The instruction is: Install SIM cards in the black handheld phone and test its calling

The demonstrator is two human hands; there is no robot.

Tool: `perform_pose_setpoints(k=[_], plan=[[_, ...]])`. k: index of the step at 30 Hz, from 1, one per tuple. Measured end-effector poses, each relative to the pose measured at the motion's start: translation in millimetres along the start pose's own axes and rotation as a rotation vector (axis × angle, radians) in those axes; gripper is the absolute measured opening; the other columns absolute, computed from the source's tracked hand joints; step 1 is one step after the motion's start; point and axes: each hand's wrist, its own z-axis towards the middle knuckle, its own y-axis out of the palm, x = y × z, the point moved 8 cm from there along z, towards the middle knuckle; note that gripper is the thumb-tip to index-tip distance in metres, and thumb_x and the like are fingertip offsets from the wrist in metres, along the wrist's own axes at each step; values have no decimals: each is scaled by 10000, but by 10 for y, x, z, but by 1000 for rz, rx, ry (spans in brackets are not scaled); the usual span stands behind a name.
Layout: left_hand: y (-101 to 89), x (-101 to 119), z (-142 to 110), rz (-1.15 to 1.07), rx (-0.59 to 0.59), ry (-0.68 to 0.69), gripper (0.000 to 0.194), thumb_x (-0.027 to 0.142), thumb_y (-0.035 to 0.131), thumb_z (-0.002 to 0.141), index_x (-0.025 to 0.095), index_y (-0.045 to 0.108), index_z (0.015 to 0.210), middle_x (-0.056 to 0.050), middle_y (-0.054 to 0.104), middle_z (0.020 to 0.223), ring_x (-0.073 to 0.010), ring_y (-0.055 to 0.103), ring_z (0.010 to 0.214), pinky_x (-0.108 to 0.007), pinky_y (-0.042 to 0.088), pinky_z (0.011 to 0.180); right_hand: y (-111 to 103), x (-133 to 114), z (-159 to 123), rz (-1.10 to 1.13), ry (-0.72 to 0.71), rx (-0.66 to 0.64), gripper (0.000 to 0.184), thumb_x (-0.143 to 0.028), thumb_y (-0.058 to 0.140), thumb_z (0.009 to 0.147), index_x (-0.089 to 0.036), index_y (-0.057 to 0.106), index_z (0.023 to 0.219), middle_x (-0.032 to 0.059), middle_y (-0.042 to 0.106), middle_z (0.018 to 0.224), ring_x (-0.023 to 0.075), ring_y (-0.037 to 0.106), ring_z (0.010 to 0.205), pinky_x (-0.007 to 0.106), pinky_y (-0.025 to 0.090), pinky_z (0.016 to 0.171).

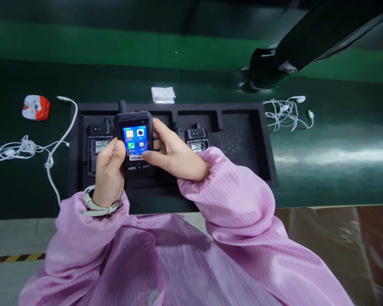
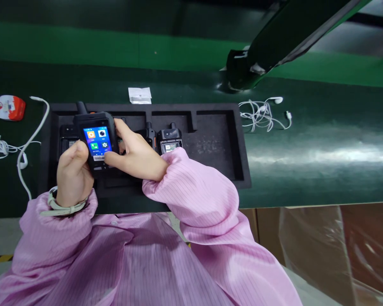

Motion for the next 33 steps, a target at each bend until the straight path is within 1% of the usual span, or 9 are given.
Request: perform_pose_setpoints(k=[2, 4, 9, 15, 20, 23, 25, 30, 33], plan=[[-3, 0, 3, 0, -10, 11, 404, 553, 730, 898, 205, 617, 727, -40, 710, 797, -260, 726, 971, -342, 596, 824, -13, -21, -9, -3, 16, -1, 570, -269, 553, 835, -235, 440, 1393, 44, 658, 1228, 130, 566, 712, 298, 504, 662], [-12, 5, 5, 9, -9, 24, 408, 543, 727, 904, 209, 606, 706, -28, 687, 754, -255, 725, 957, -338, 592, 819, -28, -58, -17, 6, 22, 3, 527, -283, 525, 836, -233, 464, 1358, 33, 664, 1224, 125, 536, 706, 292, 475, 644], [-10, -1, 2, 61, -42, 48, 372, 538, 664, 952, 209, 673, 778, -40, 729, 828, -248, 724, 933, -338, 579, 768, -38, -80, -20, 36, 16, 21, 447, -274, 535, 851, -236, 508, 1295, 23, 684, 1181, 173, 622, 911, 306, 534, 745], [0, 9, -17, 199, -65, 119, 357, 528, 610, 988, 201, 751, 956, -60, 775, 967, -261, 720, 974, -355, 557, 766, -91, 20, -14, -107, 0, 127, 512, -410, 691, 883, -253, 512, 1336, 35, 688, 1094, 222, 668, 956, 353, 590, 797], [15, 3, -19, 176, -72, 106, 371, 538, 597, 993, 207, 765, 983, -63, 779, 987, -260, 727, 972, -352, 561, 763, -86, 28, 0, -114, -6, 110, 417, -337, 587, 902, -233, 524, 1301, 6, 650, 904, 234, 648, 981, 416, 560, 955], [23, 8, -16, 145, -78, 101, 365, 529, 599, 995, 209, 775, 980, -66, 783, 1008, -262, 733, 992, -350, 578, 768, -85, 7, 3, -82, -8, 107, 415, -343, 586, 881, -223, 536, 1276, 5, 621, 863, 242, 630, 1035, 426, 530, 1022], [20, 8, -14, 132, -75, 97, 363, 528, 606, 991, 208, 778, 975, -67, 785, 1011, -265, 735, 1005, -353, 590, 781, -85, -12, -1, -70, -1, 109, 426, -356, 597, 869, -224, 539, 1270, 10, 629, 886, 242, 626, 1041, 423, 527, 1019], [7, -3, -14, 133, -64, 83, 373, 541, 606, 986, 209, 776, 981, -69, 785, 1010, -275, 734, 1042, -358, 605, 796, -79, -69, -17, -19, 27, 94, 401, -388, 507, 877, -215, 562, 1234, 42, 675, 1093, 235, 630, 1046, 440, 519, 1001], [5, -4, -16, 121, -62, 79, 356, 529, 615, 986, 211, 773, 963, -66, 783, 1004, -273, 732, 1050, -358, 603, 813, -80, -80, -13, -19, 21, 96, 412, -380, 498, 859, -208, 570, 1226, 44, 678, 1091, 233, 628, 1026, 441, 509, 992]])
